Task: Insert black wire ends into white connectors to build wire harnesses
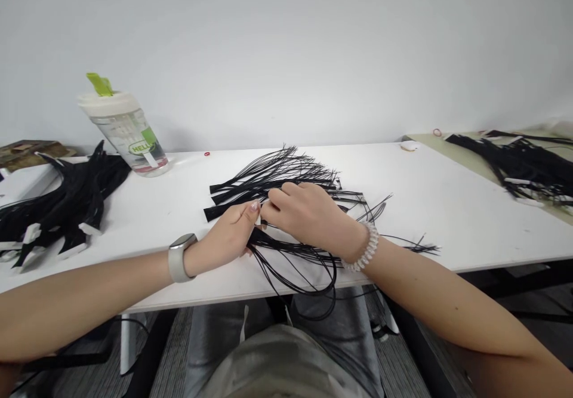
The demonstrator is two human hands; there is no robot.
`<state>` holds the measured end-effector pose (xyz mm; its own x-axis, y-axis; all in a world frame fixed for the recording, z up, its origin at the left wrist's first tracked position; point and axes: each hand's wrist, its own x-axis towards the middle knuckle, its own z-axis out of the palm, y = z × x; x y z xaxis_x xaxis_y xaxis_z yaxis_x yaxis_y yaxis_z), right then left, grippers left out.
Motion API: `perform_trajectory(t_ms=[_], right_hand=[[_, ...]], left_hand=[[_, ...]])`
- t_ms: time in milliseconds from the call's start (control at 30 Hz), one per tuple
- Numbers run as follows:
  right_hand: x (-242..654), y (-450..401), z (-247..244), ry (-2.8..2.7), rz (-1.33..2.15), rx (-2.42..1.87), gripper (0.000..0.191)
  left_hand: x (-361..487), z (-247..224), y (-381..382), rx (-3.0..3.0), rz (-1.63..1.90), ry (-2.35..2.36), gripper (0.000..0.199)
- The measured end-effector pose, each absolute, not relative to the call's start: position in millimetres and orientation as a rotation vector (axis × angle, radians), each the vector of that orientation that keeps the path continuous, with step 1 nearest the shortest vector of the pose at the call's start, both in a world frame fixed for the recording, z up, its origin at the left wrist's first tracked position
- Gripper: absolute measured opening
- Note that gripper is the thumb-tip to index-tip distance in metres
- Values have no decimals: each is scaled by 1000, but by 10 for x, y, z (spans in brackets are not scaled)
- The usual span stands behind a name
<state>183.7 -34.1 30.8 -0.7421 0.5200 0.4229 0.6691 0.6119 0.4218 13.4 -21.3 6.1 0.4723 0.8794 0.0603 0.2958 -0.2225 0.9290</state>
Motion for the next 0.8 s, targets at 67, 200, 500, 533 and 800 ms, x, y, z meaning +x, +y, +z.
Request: perform_trajectory(t_ms=[67,200,500,533,800], right_hand=[[1833,-341,308,-2596,-826,-957,19],[1832,-298,289,-2575,-810,-913,20],[1945,-181,228,-2631,-394,-880,20],[1947,-183,230,-2619,-407,-873,22],[1981,-193,311,-2430,-472,-888,24]], left_hand=[[136,62,-214,1772,751,1002,38],[141,87,-221,1790,767,1028,40],[110,51,-195,1653,734,1031,38],[109,44,-191,1646,738,1023,39],[115,59,-200,1614,776,1132,38]])
